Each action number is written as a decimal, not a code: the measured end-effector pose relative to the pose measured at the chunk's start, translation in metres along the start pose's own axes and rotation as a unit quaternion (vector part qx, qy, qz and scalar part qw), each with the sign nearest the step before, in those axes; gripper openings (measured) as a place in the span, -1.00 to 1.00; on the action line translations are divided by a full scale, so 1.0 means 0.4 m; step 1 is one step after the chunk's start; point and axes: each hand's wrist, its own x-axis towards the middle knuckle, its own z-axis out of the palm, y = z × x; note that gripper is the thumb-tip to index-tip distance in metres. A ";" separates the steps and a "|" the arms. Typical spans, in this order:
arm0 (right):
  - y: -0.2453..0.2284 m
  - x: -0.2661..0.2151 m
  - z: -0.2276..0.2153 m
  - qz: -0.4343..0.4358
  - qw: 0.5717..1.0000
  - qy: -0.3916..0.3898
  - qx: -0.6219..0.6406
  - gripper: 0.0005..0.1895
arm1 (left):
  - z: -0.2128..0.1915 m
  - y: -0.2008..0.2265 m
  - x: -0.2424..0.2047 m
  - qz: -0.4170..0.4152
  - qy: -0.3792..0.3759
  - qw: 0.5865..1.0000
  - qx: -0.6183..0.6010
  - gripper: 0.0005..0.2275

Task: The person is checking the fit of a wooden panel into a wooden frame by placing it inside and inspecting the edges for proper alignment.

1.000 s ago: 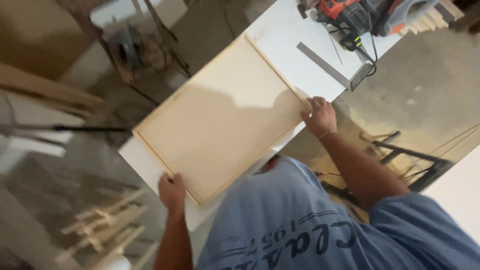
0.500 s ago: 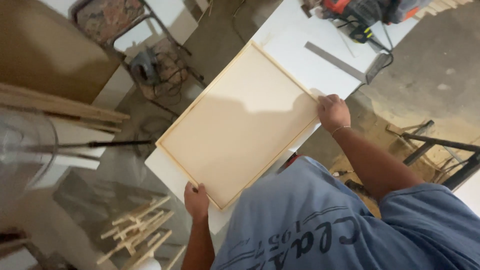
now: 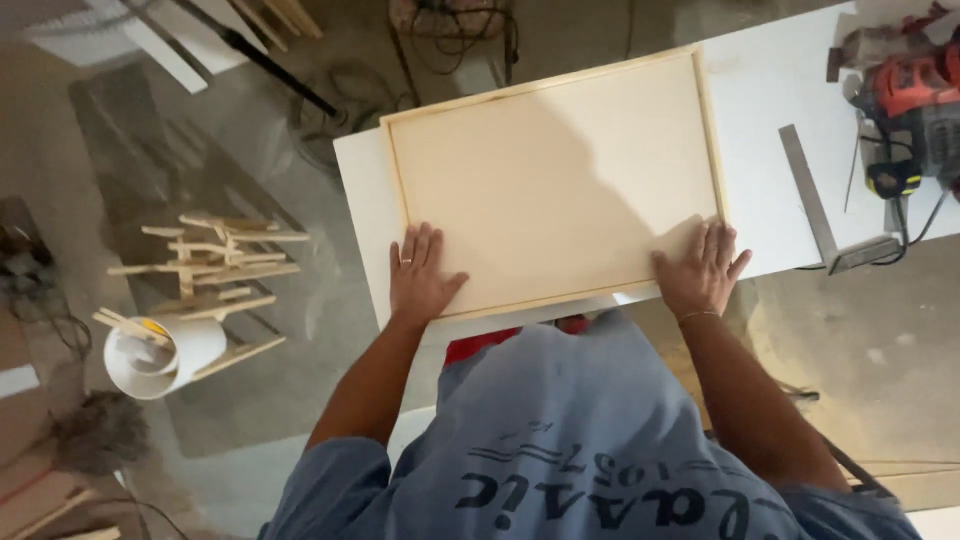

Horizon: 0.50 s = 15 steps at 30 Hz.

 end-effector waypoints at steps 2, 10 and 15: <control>0.011 0.003 0.021 0.018 1.000 -0.004 -0.002 0.01 | 0.028 -0.008 -0.006 0.016 0.032 0.999 0.025 -0.14; 0.138 0.102 0.113 -0.076 0.968 0.236 0.039 -0.23 | 0.171 -0.076 -0.014 -0.069 0.291 0.954 -0.001 -0.22; 0.215 0.274 0.155 0.072 0.974 0.133 0.168 -0.44 | 0.152 -0.122 0.028 -0.269 0.074 0.957 -0.080 -0.80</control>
